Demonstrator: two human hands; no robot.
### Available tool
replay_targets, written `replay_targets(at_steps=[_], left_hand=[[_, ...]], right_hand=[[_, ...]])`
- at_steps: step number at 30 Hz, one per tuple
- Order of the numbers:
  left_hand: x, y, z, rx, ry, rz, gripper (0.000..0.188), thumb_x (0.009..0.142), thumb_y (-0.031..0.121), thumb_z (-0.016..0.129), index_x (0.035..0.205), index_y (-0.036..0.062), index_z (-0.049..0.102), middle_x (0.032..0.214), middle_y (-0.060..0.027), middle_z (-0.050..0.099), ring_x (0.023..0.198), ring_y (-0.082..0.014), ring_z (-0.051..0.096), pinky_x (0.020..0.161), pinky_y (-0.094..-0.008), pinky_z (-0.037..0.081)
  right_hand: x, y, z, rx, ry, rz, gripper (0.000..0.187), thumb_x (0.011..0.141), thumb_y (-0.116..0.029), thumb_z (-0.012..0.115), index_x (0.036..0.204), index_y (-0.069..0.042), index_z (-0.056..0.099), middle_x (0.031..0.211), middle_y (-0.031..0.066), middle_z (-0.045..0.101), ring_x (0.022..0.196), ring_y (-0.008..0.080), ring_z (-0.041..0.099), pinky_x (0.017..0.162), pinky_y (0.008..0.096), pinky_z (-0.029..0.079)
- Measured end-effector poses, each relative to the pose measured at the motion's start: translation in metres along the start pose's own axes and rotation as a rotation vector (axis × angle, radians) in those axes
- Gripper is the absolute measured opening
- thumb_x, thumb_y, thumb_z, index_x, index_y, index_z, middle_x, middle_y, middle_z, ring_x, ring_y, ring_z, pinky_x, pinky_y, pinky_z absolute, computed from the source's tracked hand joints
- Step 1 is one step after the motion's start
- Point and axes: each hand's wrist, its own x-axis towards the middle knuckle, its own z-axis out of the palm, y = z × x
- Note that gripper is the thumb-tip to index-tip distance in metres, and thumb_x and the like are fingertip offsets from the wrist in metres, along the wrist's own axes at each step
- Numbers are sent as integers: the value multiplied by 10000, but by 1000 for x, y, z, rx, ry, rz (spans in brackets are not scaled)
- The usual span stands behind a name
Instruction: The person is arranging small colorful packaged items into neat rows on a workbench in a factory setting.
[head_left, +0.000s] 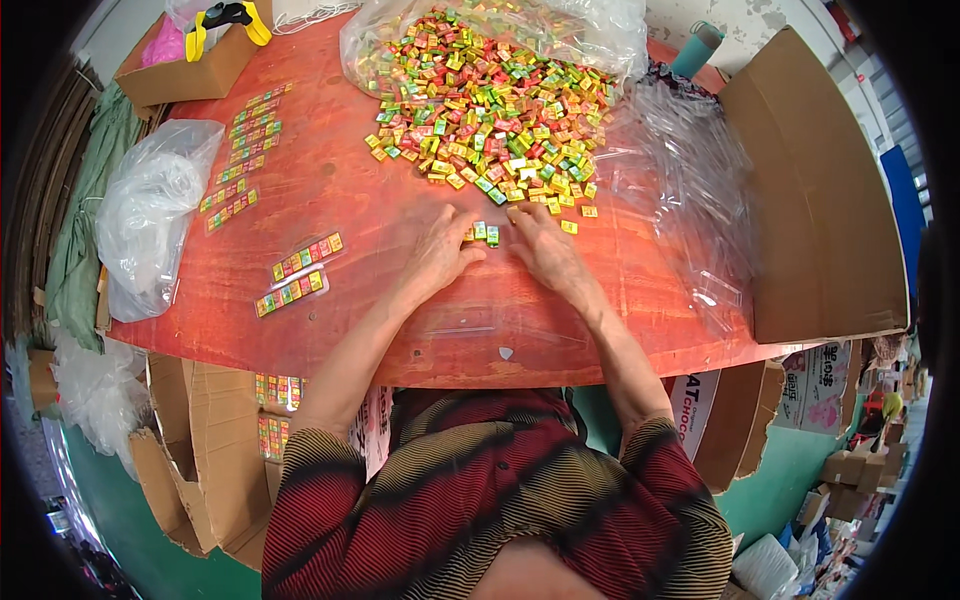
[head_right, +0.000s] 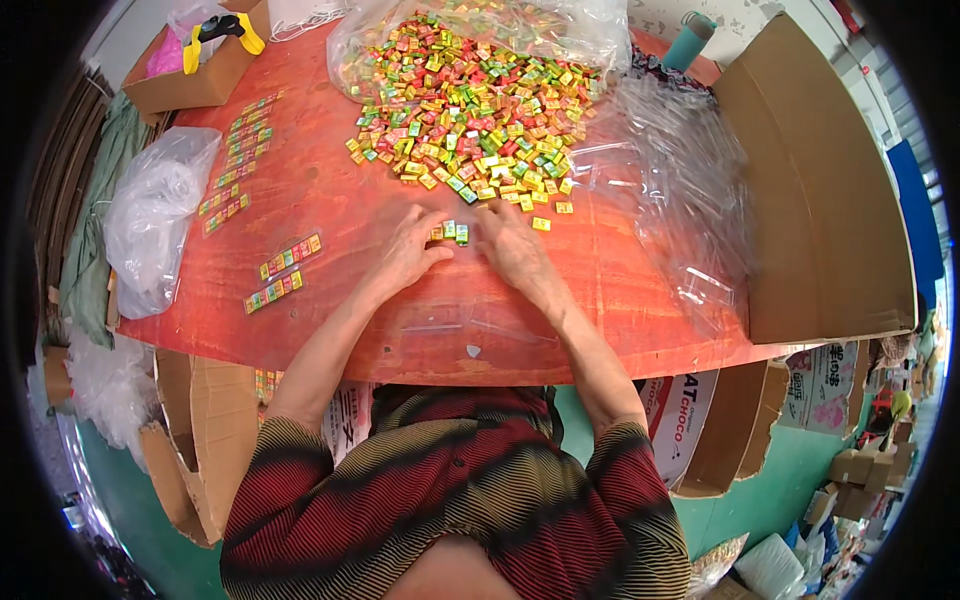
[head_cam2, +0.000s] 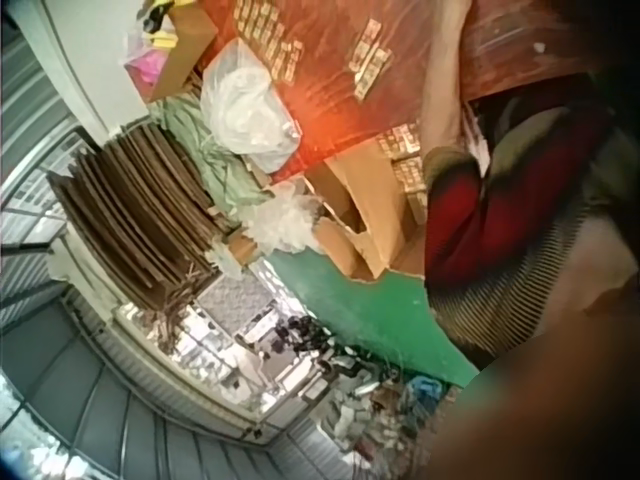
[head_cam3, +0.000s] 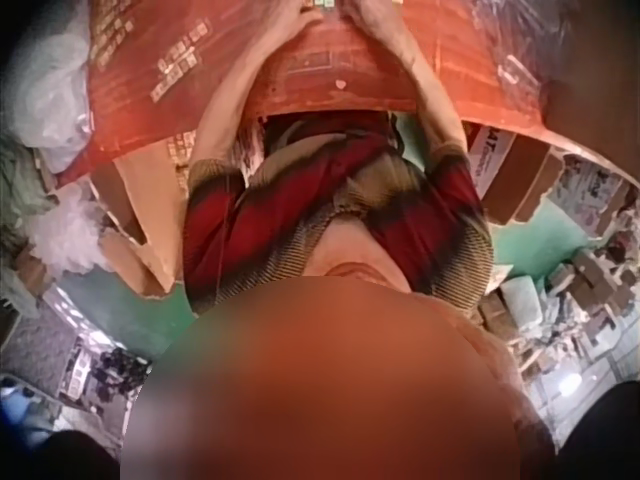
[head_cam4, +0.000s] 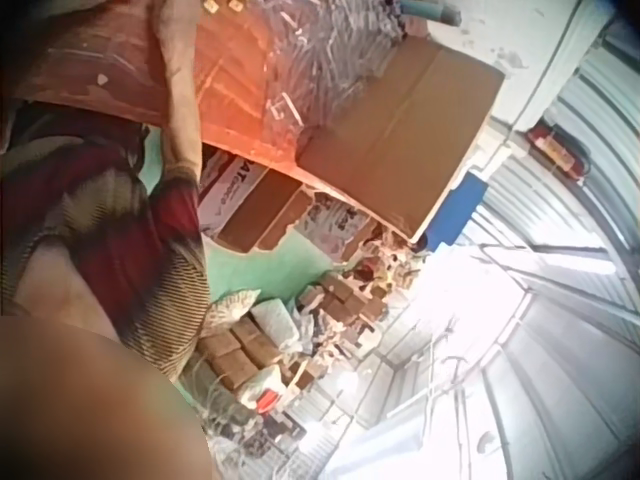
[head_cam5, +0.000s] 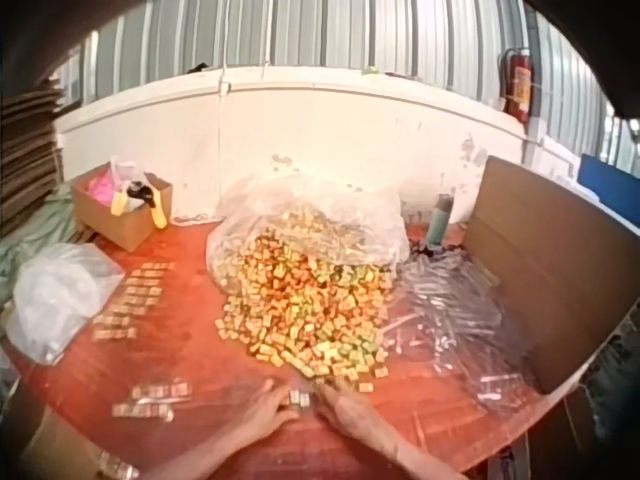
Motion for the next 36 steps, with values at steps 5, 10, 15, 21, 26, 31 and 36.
replay_targets(at_steps=[5,10,15,21,26,31,36], left_hand=[[9,11,1,108,-32,-26,437,701,176,692,1093,64,534,990,-145,469,889,-331,531,756,-410,433],[6,12,7,131,-23,-30,412,696,203,698,1071,95,564,957,-142,463,848,-326,542,724,-422,436],[5,19,14,140,54,5,407,689,218,704,1064,104,592,947,-130,461,827,-317,539,714,-417,435],[4,22,29,168,131,42,318,717,209,682,1016,110,632,889,-121,474,772,-305,539,654,-412,437],[7,27,29,201,136,54,305,717,208,682,1003,112,638,865,-121,477,756,-300,541,628,-403,442],[9,30,30,209,120,14,294,712,207,686,989,116,646,849,-117,476,752,-299,537,628,-401,439],[9,23,26,176,110,83,293,697,172,693,979,107,647,833,-117,476,774,-299,529,647,-400,434]], right_hand=[[10,-11,22,-77,-26,19,333,721,-21,549,1051,-48,512,968,162,509,897,338,538,696,404,470],[9,1,15,-60,13,25,322,746,-18,524,1066,-55,521,1002,150,518,921,325,538,730,389,463],[2,14,8,-160,20,11,305,768,20,447,1063,-20,517,988,161,537,908,326,551,729,378,472],[-27,7,15,-158,41,153,181,784,-50,507,963,-27,508,904,158,530,799,342,560,616,425,471],[-23,17,-12,-217,164,418,195,788,-135,579,945,-37,521,895,168,530,753,359,566,575,443,466],[-25,37,-1,-257,179,352,126,778,-106,552,868,-18,553,866,174,528,764,356,559,611,429,473],[-28,26,5,-197,82,155,227,778,-48,528,1003,-21,540,936,182,535,873,356,531,737,419,448]])
